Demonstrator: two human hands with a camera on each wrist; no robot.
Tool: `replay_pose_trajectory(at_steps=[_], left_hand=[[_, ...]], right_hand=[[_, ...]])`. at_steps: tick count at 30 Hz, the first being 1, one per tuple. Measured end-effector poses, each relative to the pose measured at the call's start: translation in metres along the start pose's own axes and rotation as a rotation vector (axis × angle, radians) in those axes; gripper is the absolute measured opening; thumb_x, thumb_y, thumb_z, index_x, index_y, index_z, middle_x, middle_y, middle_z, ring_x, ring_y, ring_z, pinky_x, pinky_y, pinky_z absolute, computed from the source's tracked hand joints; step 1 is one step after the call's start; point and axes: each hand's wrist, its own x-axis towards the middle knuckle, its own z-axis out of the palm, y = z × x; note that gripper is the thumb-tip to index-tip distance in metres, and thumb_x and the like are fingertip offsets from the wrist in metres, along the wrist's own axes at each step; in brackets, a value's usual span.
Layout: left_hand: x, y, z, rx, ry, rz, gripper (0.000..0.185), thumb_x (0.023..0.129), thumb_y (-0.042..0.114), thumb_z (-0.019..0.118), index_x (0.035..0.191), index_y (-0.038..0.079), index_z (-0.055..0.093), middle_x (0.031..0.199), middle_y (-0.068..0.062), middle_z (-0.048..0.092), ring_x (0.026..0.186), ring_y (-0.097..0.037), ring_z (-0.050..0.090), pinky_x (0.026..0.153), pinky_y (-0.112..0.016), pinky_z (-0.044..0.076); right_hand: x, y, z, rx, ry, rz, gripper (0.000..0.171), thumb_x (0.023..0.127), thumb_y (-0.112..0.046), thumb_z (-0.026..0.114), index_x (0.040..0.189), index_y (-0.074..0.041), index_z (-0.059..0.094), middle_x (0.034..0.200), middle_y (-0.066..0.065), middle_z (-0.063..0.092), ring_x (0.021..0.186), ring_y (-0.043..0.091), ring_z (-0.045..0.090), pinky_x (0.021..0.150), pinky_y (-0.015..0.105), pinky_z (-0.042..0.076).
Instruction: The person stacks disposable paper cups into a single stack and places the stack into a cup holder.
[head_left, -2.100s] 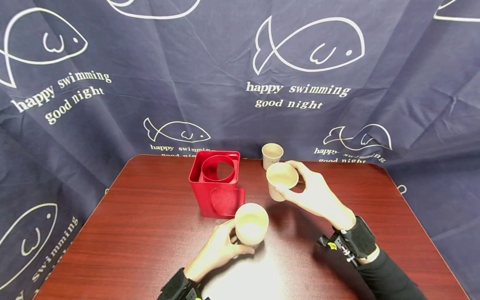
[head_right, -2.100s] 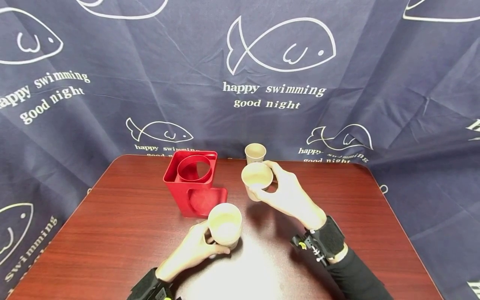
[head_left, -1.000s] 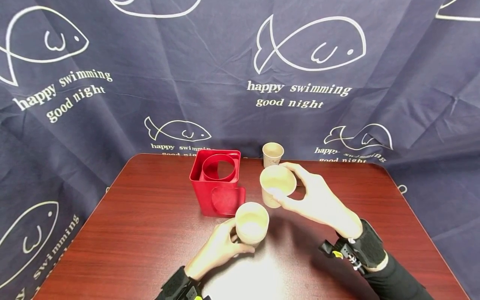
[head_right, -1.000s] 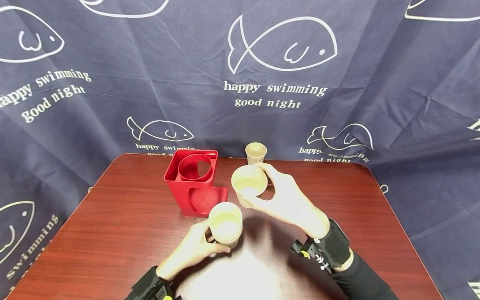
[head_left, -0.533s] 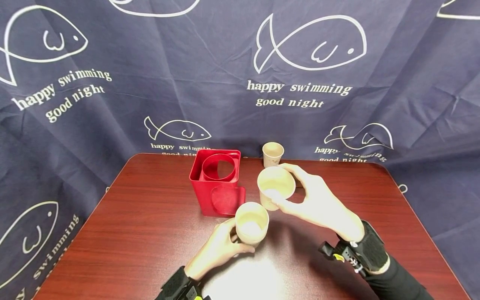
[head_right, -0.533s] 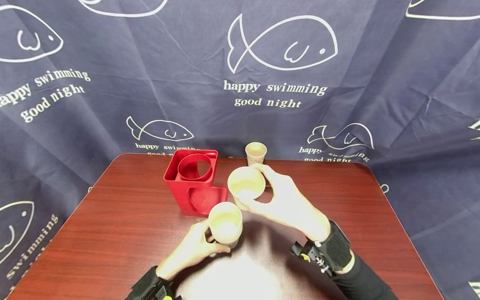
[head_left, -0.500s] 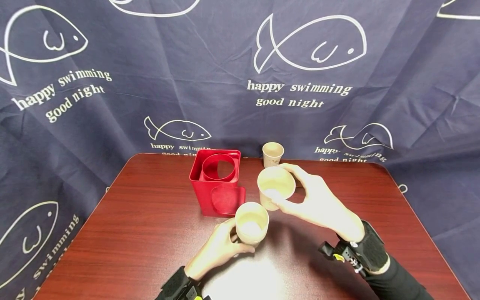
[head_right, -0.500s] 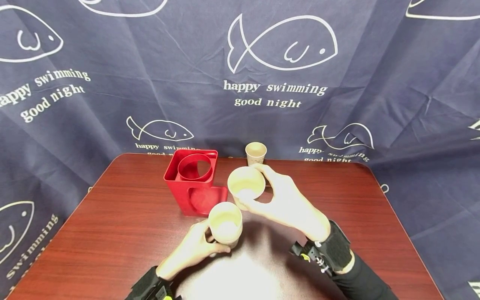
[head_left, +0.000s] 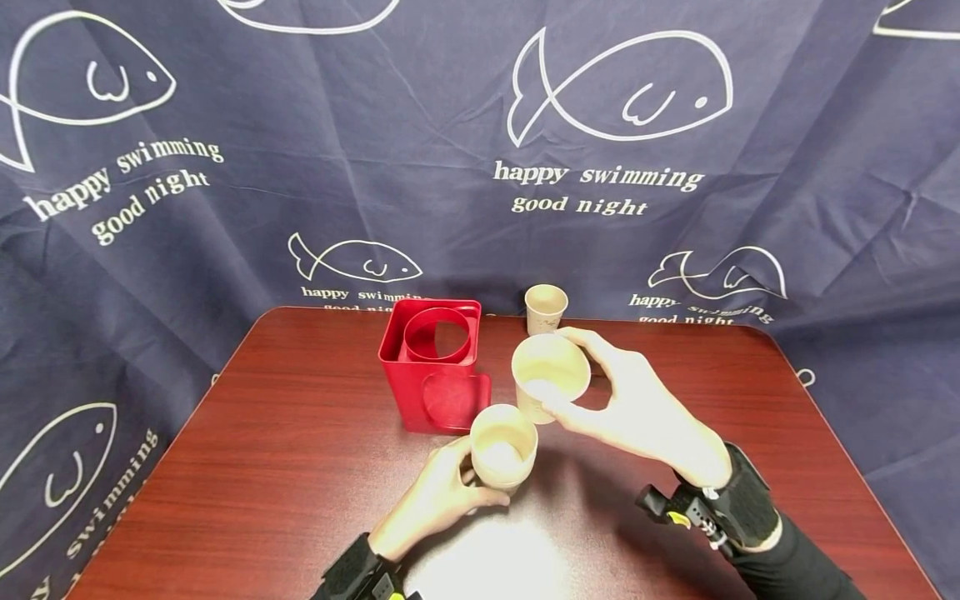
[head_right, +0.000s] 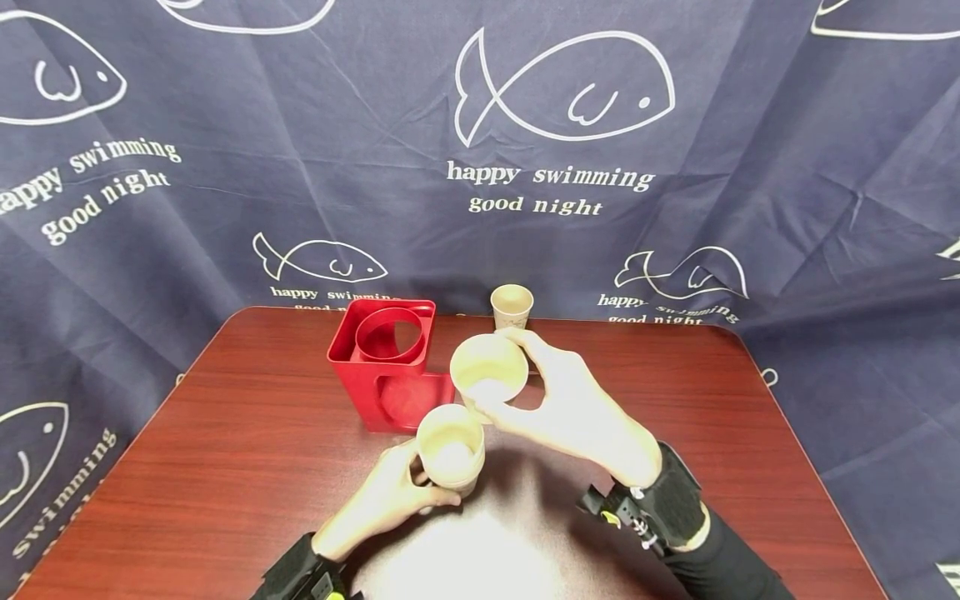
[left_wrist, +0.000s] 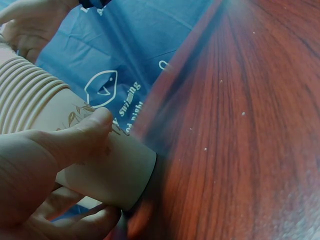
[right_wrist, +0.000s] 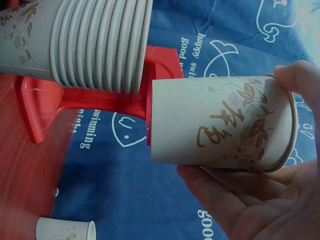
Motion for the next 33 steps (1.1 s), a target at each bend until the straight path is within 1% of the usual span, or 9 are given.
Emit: replay_pose_trajectory(at_steps=[7,11,19,24,29,33], left_hand=[[0.0,0.0,0.0,-0.008,-0.003,-0.005,0.065,0.068,0.026,0.097,0.126,0.023,0.067,0.115,0.018,0.07,0.108,-0.006,0.063,0.097,-0.027,0.053],[0.0,0.0,0.0,-0.003,-0.003,-0.007,0.065,0.068,0.026,0.097,0.126,0.024,0.067,0.114,0.018,0.069,0.107,-0.006,0.063,0.096,-0.026,0.053],[0.0,-0.001,0.0,-0.017,-0.006,-0.004,0.066,0.069,0.026,0.097,0.127,0.024,0.067,0.115,0.017,0.069,0.109,-0.006,0.063,0.098,-0.027,0.053],[0.0,-0.002,0.0,-0.014,-0.006,0.0,0.066,0.069,0.028,0.097,0.128,0.024,0.067,0.116,0.017,0.069,0.109,-0.007,0.063,0.098,-0.027,0.053],[0.0,-0.003,0.0,-0.001,-0.005,0.005,0.066,0.069,0.028,0.097,0.127,0.024,0.067,0.116,0.016,0.07,0.108,-0.007,0.063,0.098,-0.027,0.053],[0.0,-0.003,0.0,0.004,-0.005,0.013,0.065,0.069,0.028,0.097,0.127,0.024,0.067,0.115,0.016,0.07,0.109,-0.007,0.063,0.097,-0.027,0.053]], right_hand=[[0.001,-0.004,0.001,0.002,0.003,-0.012,0.072,0.08,-0.04,0.088,0.142,-0.034,0.051,0.122,-0.021,0.065,0.106,0.001,0.064,0.096,0.017,0.05],[0.002,-0.005,0.003,0.035,-0.01,-0.019,0.072,0.081,-0.037,0.088,0.142,-0.034,0.051,0.121,-0.02,0.066,0.104,0.002,0.066,0.095,0.018,0.052],[0.004,-0.01,0.006,0.067,-0.023,-0.021,0.07,0.082,-0.039,0.086,0.142,-0.036,0.05,0.122,-0.021,0.065,0.106,0.001,0.065,0.098,0.019,0.051],[0.004,-0.012,0.008,0.095,-0.038,-0.04,0.068,0.082,-0.034,0.087,0.141,-0.033,0.052,0.119,-0.019,0.067,0.102,0.003,0.067,0.095,0.021,0.054],[0.004,-0.015,0.011,0.137,-0.057,-0.051,0.063,0.083,-0.035,0.086,0.137,-0.033,0.054,0.113,-0.017,0.069,0.099,0.005,0.069,0.091,0.023,0.056],[0.004,-0.016,0.012,0.166,-0.077,-0.057,0.064,0.084,-0.036,0.085,0.139,-0.034,0.053,0.116,-0.015,0.07,0.101,0.006,0.07,0.093,0.025,0.057]])
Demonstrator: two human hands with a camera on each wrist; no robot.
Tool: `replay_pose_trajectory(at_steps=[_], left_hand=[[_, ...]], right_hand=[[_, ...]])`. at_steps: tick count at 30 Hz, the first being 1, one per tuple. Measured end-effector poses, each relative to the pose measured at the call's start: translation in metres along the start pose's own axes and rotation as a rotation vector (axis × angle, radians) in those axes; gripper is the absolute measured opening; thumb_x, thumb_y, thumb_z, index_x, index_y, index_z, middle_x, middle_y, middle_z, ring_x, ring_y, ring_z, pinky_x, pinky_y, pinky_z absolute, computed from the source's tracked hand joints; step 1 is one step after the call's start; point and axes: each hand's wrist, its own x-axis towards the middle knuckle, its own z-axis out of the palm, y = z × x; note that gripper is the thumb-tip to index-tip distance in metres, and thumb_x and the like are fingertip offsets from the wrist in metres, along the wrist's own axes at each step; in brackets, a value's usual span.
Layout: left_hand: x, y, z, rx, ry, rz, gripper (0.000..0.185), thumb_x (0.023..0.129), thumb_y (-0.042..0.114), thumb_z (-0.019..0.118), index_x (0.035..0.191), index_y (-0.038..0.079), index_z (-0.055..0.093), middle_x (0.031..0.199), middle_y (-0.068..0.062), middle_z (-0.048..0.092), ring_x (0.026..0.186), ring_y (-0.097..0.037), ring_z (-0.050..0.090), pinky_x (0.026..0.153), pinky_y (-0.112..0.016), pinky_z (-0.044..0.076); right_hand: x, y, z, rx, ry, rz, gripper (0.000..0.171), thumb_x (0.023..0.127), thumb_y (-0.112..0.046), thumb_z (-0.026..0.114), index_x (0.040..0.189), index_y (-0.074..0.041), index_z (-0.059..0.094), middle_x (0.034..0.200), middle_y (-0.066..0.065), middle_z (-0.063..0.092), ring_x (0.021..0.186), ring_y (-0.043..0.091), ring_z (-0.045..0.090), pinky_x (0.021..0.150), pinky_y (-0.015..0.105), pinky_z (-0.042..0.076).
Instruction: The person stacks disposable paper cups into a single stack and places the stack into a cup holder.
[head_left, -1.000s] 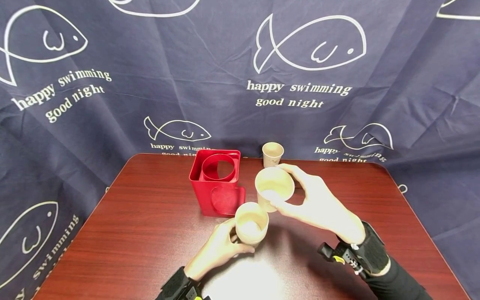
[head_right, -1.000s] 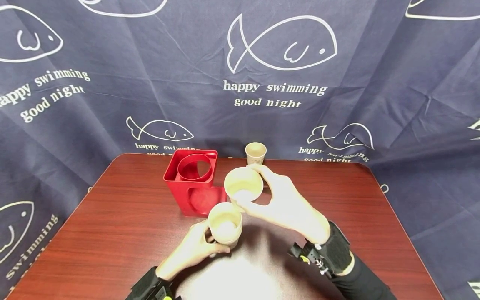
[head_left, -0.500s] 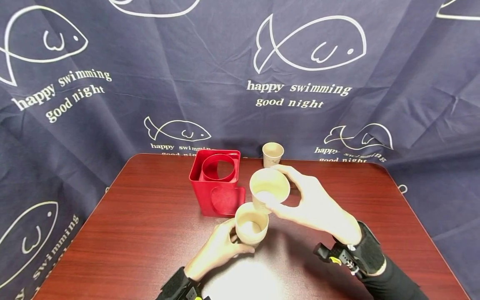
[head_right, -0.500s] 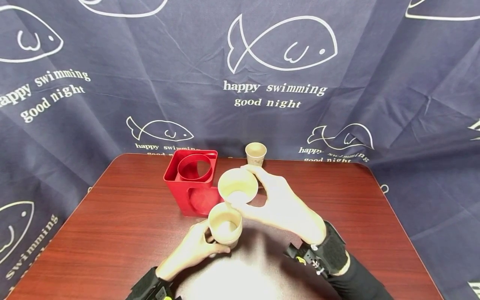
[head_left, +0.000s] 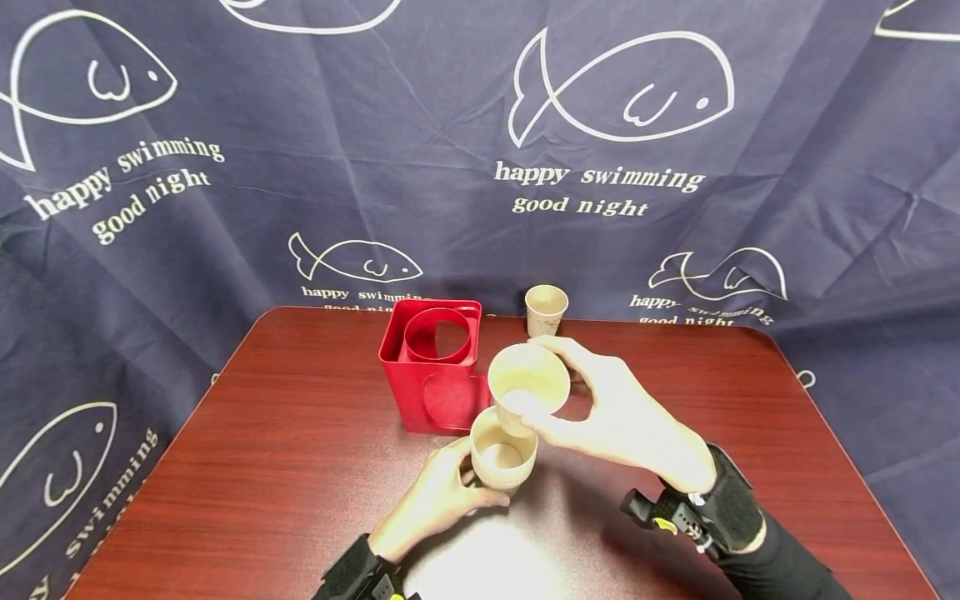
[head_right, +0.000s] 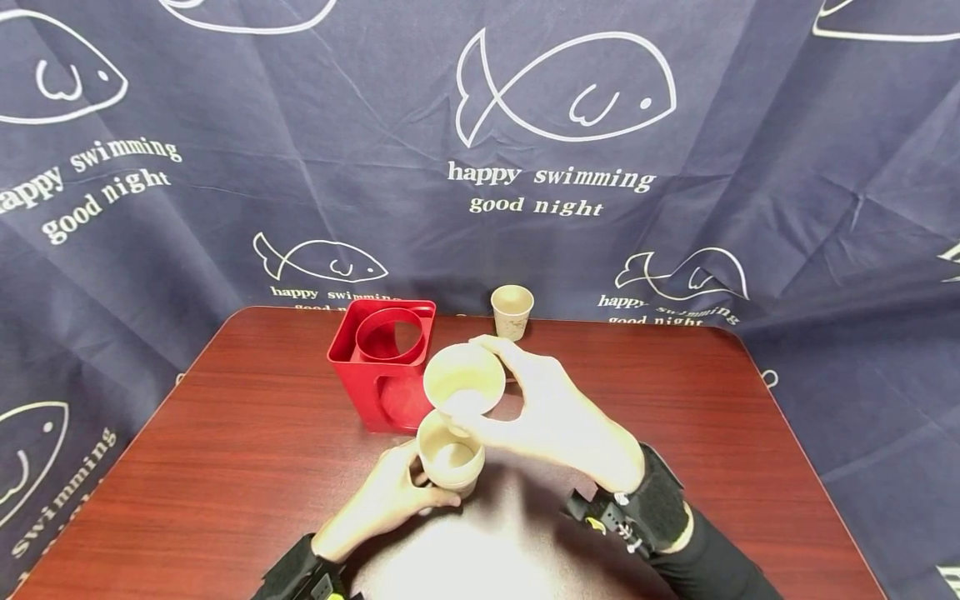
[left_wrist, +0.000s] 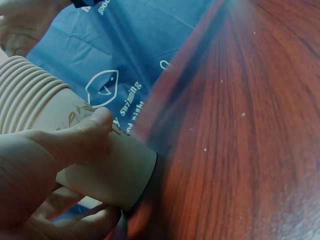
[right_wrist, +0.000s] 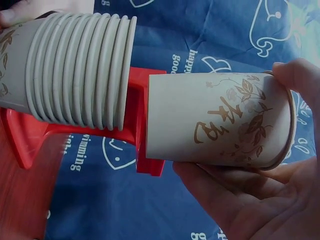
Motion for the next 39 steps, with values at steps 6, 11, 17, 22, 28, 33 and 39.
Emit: replay_pose_trajectory(at_steps=[6,11,17,22,28,33,39], left_hand=[[0.001,0.0,-0.001,0.003,0.001,0.01,0.064,0.069,0.028,0.097,0.125,0.026,0.067,0.115,0.018,0.07,0.107,-0.006,0.064,0.096,-0.027,0.053],[0.001,0.0,-0.001,0.01,0.002,0.009,0.063,0.069,0.028,0.097,0.124,0.026,0.068,0.114,0.019,0.07,0.107,-0.006,0.064,0.096,-0.026,0.053],[0.001,0.0,0.0,0.015,0.003,-0.002,0.063,0.069,0.029,0.097,0.124,0.027,0.067,0.114,0.019,0.07,0.108,-0.006,0.064,0.097,-0.027,0.053],[0.001,0.0,0.0,0.023,0.004,-0.003,0.063,0.069,0.03,0.096,0.125,0.027,0.067,0.114,0.018,0.07,0.109,-0.006,0.064,0.098,-0.028,0.053],[0.001,0.0,0.001,0.021,0.0,-0.014,0.063,0.069,0.029,0.097,0.124,0.025,0.067,0.115,0.016,0.069,0.109,-0.006,0.064,0.098,-0.028,0.053],[0.0,0.0,0.0,0.015,0.0,-0.011,0.062,0.069,0.029,0.097,0.124,0.025,0.067,0.114,0.016,0.069,0.108,-0.006,0.063,0.097,-0.027,0.053],[0.0,0.0,0.0,0.019,0.002,-0.009,0.06,0.07,0.03,0.096,0.122,0.026,0.066,0.113,0.017,0.069,0.106,-0.005,0.063,0.096,-0.027,0.053]], right_hand=[[0.0,0.0,0.002,0.013,-0.02,-0.02,0.069,0.082,-0.033,0.087,0.142,-0.032,0.052,0.12,-0.015,0.069,0.104,0.006,0.069,0.094,0.026,0.056],[-0.001,-0.001,0.003,0.03,-0.037,-0.009,0.068,0.083,-0.035,0.086,0.142,-0.033,0.052,0.121,-0.016,0.068,0.106,0.006,0.068,0.097,0.025,0.055],[0.0,-0.003,0.005,0.047,-0.043,-0.015,0.065,0.085,-0.037,0.085,0.141,-0.033,0.053,0.122,-0.017,0.068,0.108,0.005,0.067,0.098,0.025,0.054],[0.0,0.0,0.009,0.054,-0.04,-0.05,0.065,0.083,-0.032,0.087,0.14,-0.029,0.054,0.123,-0.015,0.068,0.106,0.006,0.068,0.096,0.027,0.056],[-0.002,0.002,0.011,0.056,-0.042,-0.042,0.066,0.083,-0.034,0.087,0.14,-0.029,0.054,0.122,-0.015,0.068,0.105,0.007,0.068,0.094,0.027,0.057],[-0.003,0.003,0.014,0.073,-0.049,-0.029,0.066,0.083,-0.035,0.087,0.14,-0.03,0.054,0.123,-0.014,0.068,0.105,0.007,0.068,0.095,0.027,0.056],[-0.005,0.005,0.017,0.06,-0.048,-0.015,0.067,0.082,-0.034,0.088,0.14,-0.031,0.054,0.123,-0.015,0.067,0.107,0.007,0.067,0.096,0.027,0.056]])
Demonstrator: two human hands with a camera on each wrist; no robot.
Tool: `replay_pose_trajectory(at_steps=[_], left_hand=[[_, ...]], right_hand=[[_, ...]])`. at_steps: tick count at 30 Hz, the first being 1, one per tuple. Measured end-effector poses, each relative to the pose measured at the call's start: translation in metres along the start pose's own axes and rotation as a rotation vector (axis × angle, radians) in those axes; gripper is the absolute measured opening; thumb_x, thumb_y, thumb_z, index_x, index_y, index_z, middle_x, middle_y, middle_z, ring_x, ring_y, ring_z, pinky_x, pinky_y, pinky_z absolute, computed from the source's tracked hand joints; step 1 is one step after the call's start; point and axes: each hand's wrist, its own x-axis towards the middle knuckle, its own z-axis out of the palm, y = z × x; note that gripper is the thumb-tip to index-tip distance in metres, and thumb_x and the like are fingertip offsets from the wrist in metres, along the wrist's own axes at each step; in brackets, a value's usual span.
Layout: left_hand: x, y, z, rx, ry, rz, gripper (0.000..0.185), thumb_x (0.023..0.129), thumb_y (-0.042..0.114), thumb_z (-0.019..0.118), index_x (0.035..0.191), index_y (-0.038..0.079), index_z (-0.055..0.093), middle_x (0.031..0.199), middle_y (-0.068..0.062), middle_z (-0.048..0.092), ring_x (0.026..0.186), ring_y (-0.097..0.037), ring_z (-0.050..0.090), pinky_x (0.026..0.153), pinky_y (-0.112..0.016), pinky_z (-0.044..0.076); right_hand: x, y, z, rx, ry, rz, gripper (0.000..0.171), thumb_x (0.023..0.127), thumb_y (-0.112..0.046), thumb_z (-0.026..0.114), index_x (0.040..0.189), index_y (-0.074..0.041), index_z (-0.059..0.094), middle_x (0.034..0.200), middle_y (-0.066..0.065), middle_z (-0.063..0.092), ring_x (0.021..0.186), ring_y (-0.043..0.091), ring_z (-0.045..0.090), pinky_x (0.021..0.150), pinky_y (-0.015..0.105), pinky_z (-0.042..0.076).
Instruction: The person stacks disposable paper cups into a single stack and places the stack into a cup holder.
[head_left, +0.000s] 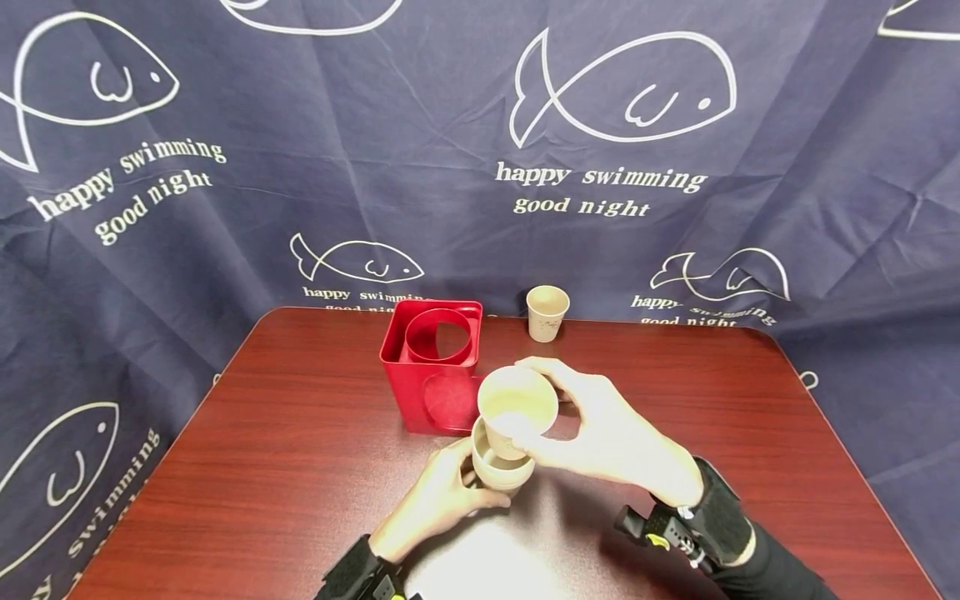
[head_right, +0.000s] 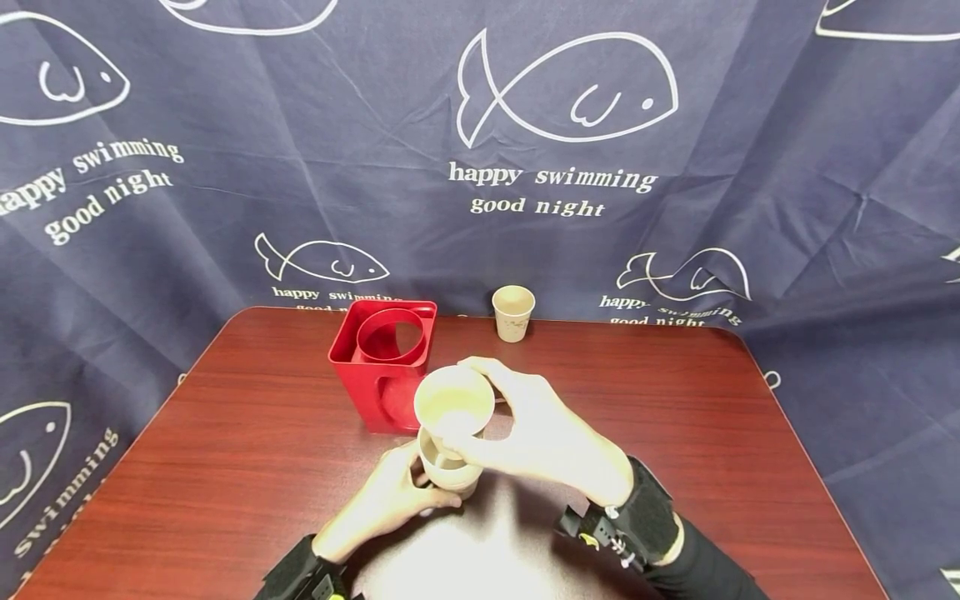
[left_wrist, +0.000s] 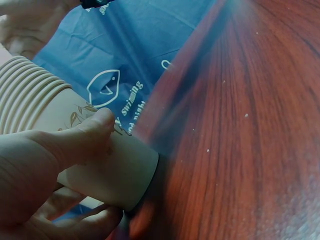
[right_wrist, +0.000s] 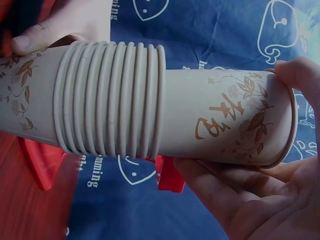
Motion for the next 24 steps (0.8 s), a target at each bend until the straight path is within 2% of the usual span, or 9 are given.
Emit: replay_pose_trajectory(at_steps=[9,17,24], left_hand=[[0.001,0.0,0.0,-0.006,-0.011,-0.005,0.059,0.069,0.03,0.097,0.12,0.027,0.066,0.112,0.017,0.069,0.105,-0.005,0.064,0.095,-0.026,0.053],[0.0,0.0,0.001,0.014,-0.003,-0.012,0.058,0.069,0.03,0.097,0.119,0.028,0.067,0.112,0.017,0.069,0.104,-0.005,0.063,0.094,-0.026,0.053],[0.0,0.0,0.0,-0.019,-0.01,-0.005,0.061,0.07,0.029,0.096,0.123,0.031,0.066,0.115,0.019,0.069,0.108,-0.006,0.063,0.097,-0.026,0.053]], right_hand=[[-0.001,0.001,0.004,-0.023,-0.01,0.035,0.065,0.082,-0.045,0.086,0.138,-0.037,0.055,0.126,-0.02,0.066,0.113,0.004,0.064,0.102,0.027,0.051],[-0.003,0.006,0.008,0.065,-0.038,0.053,0.063,0.082,-0.041,0.087,0.137,-0.036,0.058,0.126,-0.019,0.068,0.114,0.007,0.065,0.101,0.029,0.053],[-0.005,0.012,0.011,0.051,-0.042,0.029,0.062,0.083,-0.041,0.086,0.137,-0.035,0.057,0.125,-0.018,0.067,0.112,0.007,0.066,0.1,0.028,0.055]])
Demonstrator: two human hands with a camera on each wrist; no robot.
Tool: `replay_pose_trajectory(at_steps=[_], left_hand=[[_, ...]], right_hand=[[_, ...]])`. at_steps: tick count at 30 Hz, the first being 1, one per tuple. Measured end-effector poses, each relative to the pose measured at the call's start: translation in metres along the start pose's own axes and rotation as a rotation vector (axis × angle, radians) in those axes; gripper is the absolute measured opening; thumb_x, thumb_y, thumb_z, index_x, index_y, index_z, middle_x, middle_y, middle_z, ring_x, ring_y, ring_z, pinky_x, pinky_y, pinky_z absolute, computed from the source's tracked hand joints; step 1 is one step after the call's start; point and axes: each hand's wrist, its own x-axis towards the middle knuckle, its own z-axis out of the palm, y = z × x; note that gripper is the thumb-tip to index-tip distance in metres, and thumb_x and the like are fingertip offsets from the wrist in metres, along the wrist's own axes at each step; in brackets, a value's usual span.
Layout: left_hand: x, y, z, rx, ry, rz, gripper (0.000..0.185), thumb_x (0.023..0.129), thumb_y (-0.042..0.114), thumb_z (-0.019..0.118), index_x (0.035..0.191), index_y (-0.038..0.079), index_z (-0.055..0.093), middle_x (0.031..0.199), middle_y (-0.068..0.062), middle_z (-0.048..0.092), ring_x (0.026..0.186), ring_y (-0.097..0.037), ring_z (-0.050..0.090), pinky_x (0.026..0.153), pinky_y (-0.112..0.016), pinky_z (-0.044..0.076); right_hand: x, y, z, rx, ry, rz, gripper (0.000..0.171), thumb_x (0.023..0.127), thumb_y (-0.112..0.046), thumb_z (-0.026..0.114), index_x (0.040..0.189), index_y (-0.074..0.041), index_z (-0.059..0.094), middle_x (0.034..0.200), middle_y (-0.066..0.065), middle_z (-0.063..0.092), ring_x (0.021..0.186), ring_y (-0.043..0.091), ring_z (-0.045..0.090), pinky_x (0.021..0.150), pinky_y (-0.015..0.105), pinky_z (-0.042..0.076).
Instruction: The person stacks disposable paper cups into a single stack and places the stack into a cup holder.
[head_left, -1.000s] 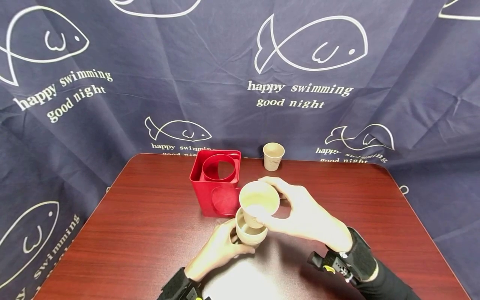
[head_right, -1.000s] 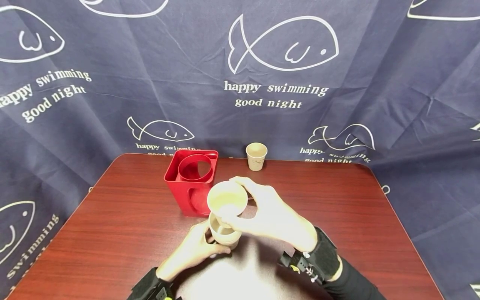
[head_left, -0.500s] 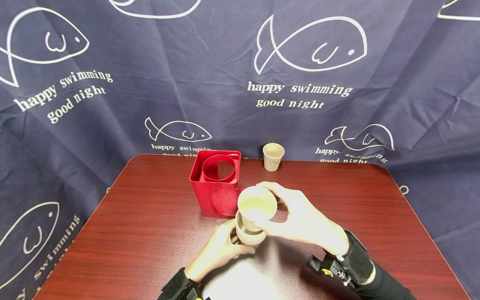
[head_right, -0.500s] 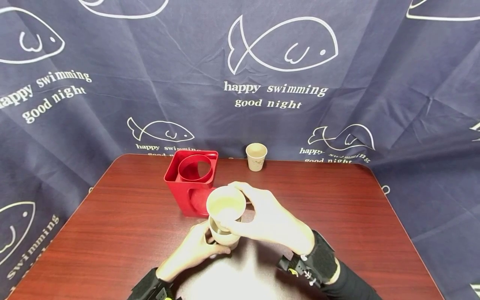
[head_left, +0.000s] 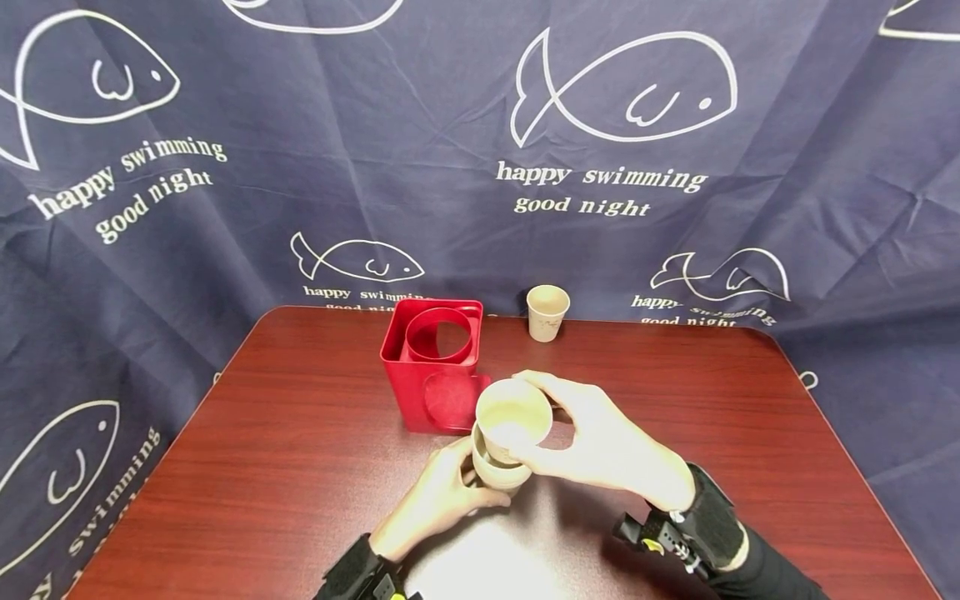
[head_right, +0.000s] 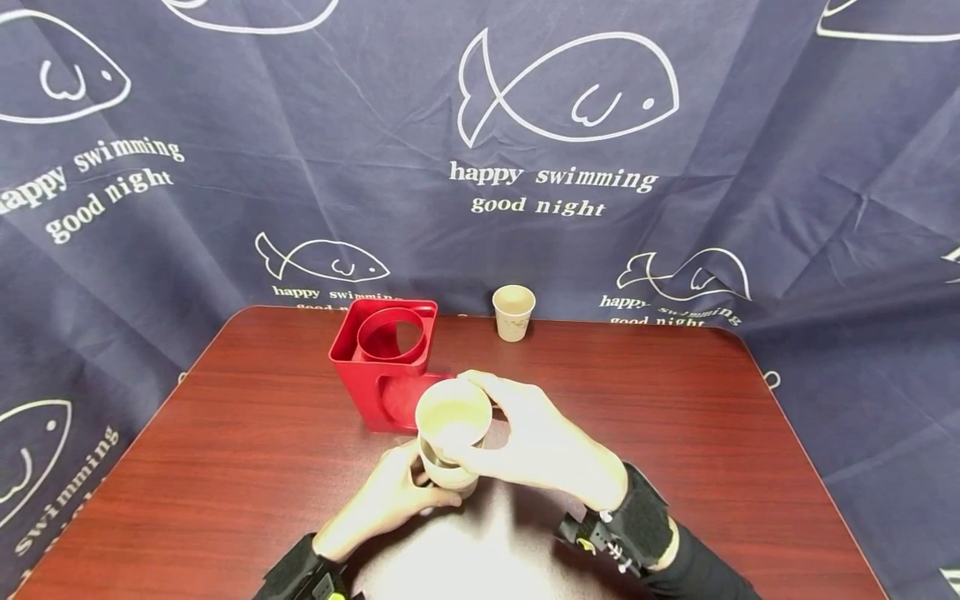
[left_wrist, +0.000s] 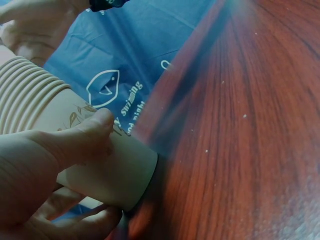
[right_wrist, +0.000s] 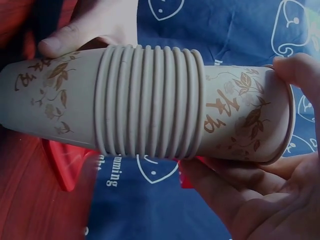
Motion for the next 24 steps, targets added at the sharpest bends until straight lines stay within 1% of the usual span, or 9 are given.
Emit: replay_pose_trajectory(at_steps=[4,10,17,20,24], left_hand=[[0.001,0.001,-0.001,-0.023,-0.005,0.004,0.062,0.07,0.028,0.096,0.124,0.032,0.067,0.116,0.021,0.069,0.109,-0.006,0.063,0.098,-0.026,0.053],[0.0,0.001,0.0,-0.022,0.005,0.002,0.062,0.069,0.027,0.097,0.123,0.032,0.067,0.113,0.021,0.069,0.105,-0.006,0.064,0.095,-0.025,0.054],[0.0,0.002,0.0,-0.044,0.001,-0.003,0.062,0.069,0.024,0.097,0.123,0.029,0.067,0.113,0.019,0.07,0.104,-0.006,0.064,0.096,-0.025,0.055],[0.0,0.002,0.0,-0.044,0.003,0.0,0.062,0.069,0.024,0.097,0.124,0.028,0.067,0.114,0.019,0.07,0.105,-0.006,0.064,0.096,-0.025,0.054],[-0.001,0.002,0.0,-0.039,0.006,0.002,0.062,0.069,0.025,0.097,0.123,0.029,0.067,0.114,0.019,0.07,0.105,-0.006,0.064,0.097,-0.026,0.054]], right_hand=[[0.0,0.002,0.002,0.018,-0.017,-0.014,0.058,0.084,-0.04,0.086,0.136,-0.035,0.059,0.123,-0.017,0.068,0.11,0.007,0.066,0.1,0.028,0.054],[0.0,0.006,0.006,0.025,-0.025,-0.029,0.055,0.083,-0.038,0.086,0.132,-0.034,0.061,0.12,-0.017,0.068,0.109,0.007,0.065,0.099,0.027,0.053],[-0.001,0.012,0.009,0.056,-0.049,-0.008,0.055,0.084,-0.039,0.086,0.133,-0.035,0.062,0.121,-0.016,0.069,0.11,0.008,0.065,0.1,0.028,0.053],[-0.001,0.014,0.012,0.054,-0.054,-0.004,0.054,0.084,-0.04,0.085,0.133,-0.035,0.062,0.121,-0.017,0.069,0.11,0.008,0.065,0.1,0.028,0.052],[-0.002,0.016,0.017,0.03,-0.053,0.035,0.054,0.084,-0.045,0.084,0.133,-0.038,0.062,0.121,-0.019,0.069,0.109,0.005,0.065,0.099,0.027,0.053]])
